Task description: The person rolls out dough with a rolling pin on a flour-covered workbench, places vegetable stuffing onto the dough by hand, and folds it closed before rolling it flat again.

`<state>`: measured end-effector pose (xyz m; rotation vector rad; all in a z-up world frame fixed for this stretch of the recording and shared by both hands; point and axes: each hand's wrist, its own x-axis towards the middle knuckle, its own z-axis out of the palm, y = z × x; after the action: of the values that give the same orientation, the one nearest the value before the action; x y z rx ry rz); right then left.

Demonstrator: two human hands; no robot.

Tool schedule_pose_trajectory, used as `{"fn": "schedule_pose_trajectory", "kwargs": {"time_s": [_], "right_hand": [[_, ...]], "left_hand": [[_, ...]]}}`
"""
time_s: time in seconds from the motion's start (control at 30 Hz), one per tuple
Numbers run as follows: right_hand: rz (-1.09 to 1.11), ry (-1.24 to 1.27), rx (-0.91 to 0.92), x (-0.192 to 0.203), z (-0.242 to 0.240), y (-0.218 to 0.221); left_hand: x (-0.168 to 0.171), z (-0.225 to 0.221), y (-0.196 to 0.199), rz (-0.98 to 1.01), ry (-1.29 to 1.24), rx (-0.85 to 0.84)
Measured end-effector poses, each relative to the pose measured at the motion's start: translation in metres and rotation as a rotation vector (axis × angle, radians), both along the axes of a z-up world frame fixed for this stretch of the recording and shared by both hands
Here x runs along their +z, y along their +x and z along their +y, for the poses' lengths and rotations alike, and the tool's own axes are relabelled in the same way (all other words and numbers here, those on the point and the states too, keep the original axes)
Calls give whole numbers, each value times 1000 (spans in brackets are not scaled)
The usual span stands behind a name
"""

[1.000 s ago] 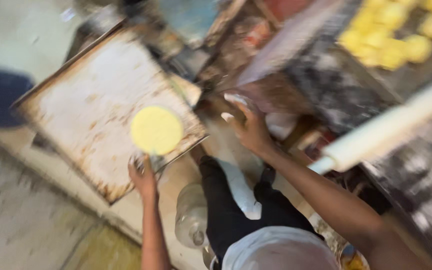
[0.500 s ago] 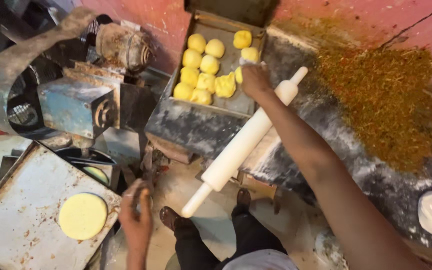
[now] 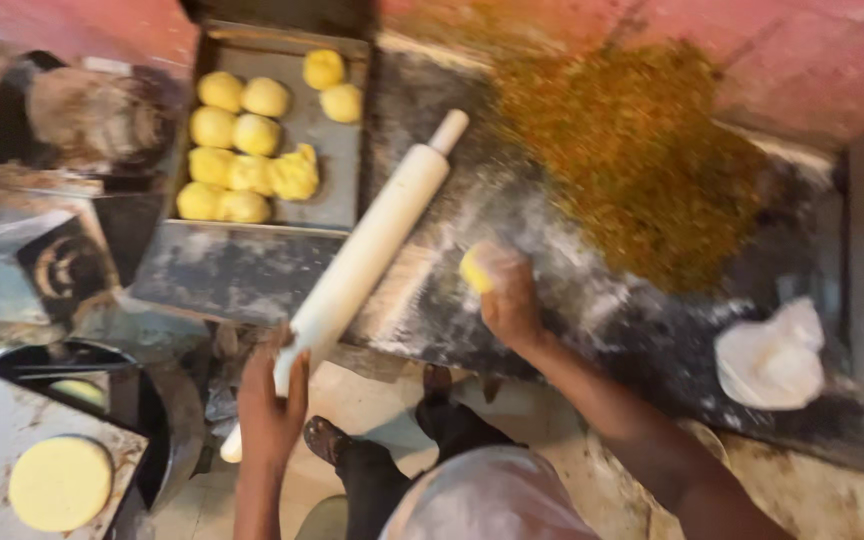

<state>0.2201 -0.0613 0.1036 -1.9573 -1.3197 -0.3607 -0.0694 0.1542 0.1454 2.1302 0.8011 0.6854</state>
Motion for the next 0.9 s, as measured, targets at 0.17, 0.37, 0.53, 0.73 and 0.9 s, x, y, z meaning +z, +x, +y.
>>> {"fn": "schedule_pose_trajectory", "kwargs": {"time_s": [0.17, 0.37, 0.53, 0.73, 0.9], "right_hand": [[143, -178, 50, -12, -40, -22], [220, -383, -228, -31, 9, 27], [-24, -479, 91, -42, -29, -4], [181, -604, -120, -28, -23, -54], [-207, -529, -182, -26, -13, -67]], "left_hand": [[-20, 18, 82, 103, 378, -228], [-48, 23, 141, 516, 356, -138], [-61, 12, 140, 490, 553, -110], [-60, 5, 136, 571, 517, -112], [-41, 10, 156, 728, 258, -187]]}}
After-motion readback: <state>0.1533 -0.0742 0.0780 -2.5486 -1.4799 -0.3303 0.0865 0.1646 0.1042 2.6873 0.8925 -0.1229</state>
